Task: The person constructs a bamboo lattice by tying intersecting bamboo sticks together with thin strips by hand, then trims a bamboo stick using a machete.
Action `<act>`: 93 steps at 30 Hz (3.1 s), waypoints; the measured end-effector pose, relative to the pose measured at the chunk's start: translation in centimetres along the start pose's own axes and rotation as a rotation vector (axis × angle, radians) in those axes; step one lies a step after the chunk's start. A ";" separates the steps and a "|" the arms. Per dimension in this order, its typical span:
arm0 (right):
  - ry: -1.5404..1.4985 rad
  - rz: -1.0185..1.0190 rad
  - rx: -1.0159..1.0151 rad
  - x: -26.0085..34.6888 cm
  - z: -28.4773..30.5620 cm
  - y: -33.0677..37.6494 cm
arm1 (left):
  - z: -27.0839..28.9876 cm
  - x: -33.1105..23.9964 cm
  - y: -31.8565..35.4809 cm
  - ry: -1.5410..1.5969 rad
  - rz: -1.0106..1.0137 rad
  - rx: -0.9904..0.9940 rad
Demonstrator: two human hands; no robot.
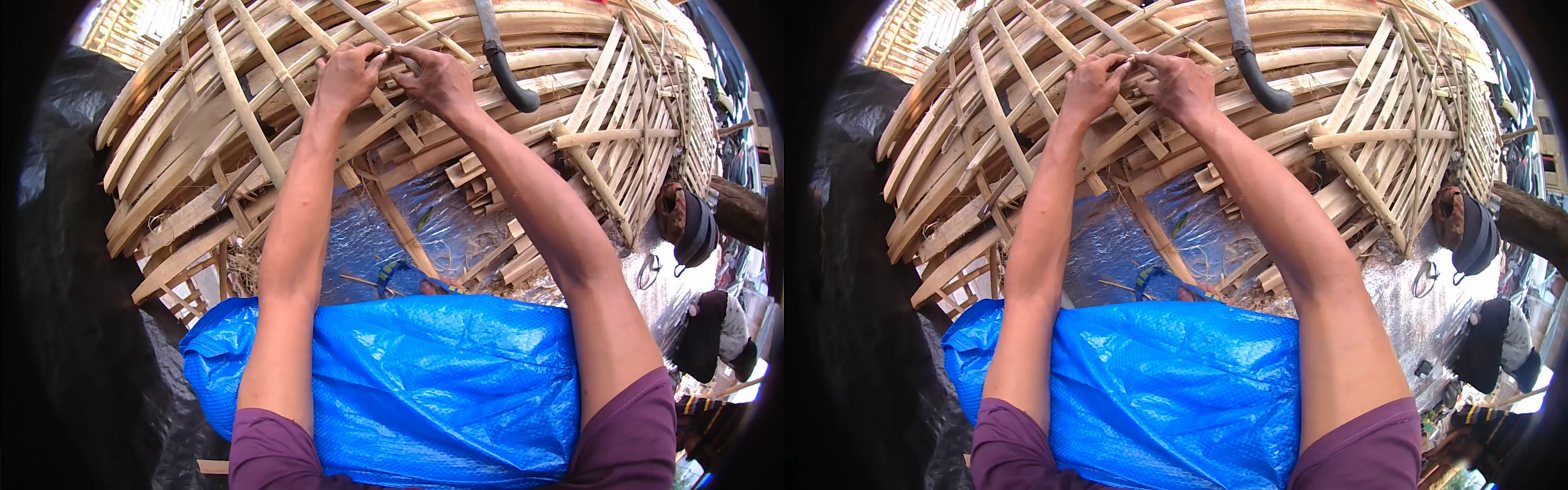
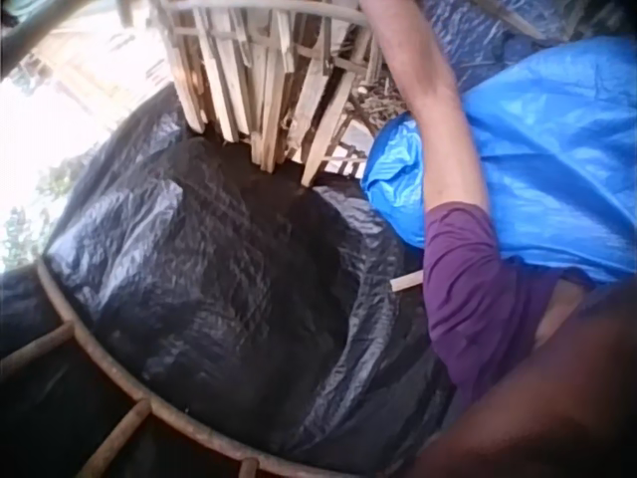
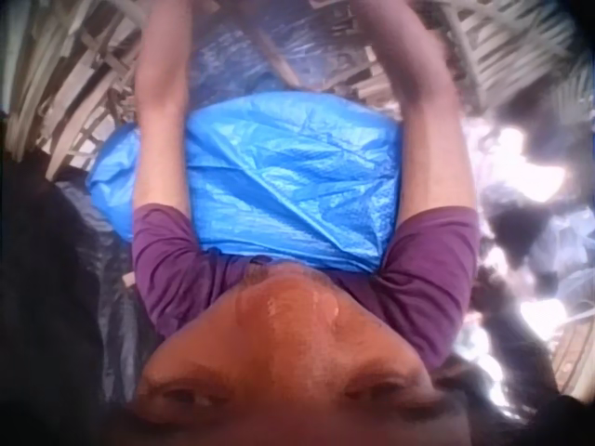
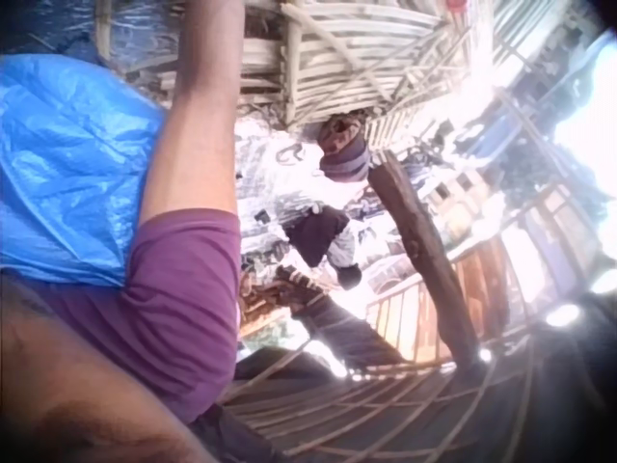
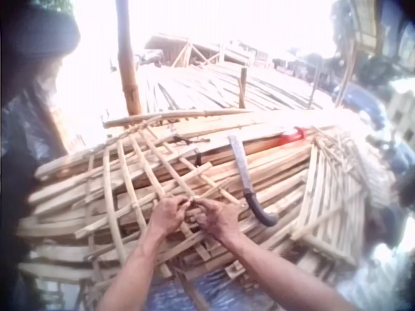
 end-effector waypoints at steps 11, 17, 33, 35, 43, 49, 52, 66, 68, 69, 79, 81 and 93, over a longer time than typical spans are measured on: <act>0.118 0.098 -0.215 1.5 -1.0 0.3 | -1.5 2.2 -1.2 0.347 0.068 0.404; 0.134 0.105 -0.192 1.2 -0.8 0.5 | -1.5 1.3 -1.6 0.339 0.016 0.330; 0.089 0.081 -0.189 1.5 -0.6 0.4 | -2.2 2.9 -5.3 0.404 0.254 0.674; 0.129 0.083 -0.205 1.7 -0.6 0.5 | -2.4 3.2 -5.7 0.325 0.149 0.652; 0.133 0.099 -0.203 1.5 -0.8 0.2 | -2.2 2.7 -5.3 0.115 0.156 0.400; 0.163 0.079 -0.167 1.4 -0.8 0.4 | -1.4 1.1 -3.8 0.068 0.202 0.231; 0.160 0.073 -0.162 1.4 -0.8 0.0 | -1.3 1.1 -3.9 0.164 0.179 0.281; 0.196 0.059 -0.115 1.6 -0.8 0.2 | -1.1 1.0 -4.5 0.251 0.194 0.498; 0.170 0.097 -0.142 1.8 -0.6 0.1 | -0.8 1.4 -4.3 0.295 0.143 0.347; 0.168 0.097 -0.141 1.9 -0.6 0.1 | -1.1 1.5 -4.0 0.293 0.144 0.347; 0.169 0.080 -0.132 1.9 -0.7 -0.1 | -1.3 1.7 -4.0 0.295 0.141 0.372; 0.173 0.076 -0.137 1.7 -0.8 0.0 | -1.3 1.6 -4.1 0.376 0.136 0.417; 0.175 0.070 -0.126 1.4 -0.9 0.2 | -0.8 1.3 -5.2 0.319 0.159 0.503</act>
Point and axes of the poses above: each hand's wrist, its own y-axis away from the middle knuckle, its own z-axis out of the back of the hand, x = y × z, the point moved 6 cm from there along -y, towards the middle knuckle, and after that the axes turned 7 degrees about -z, right-handed, at the moved point
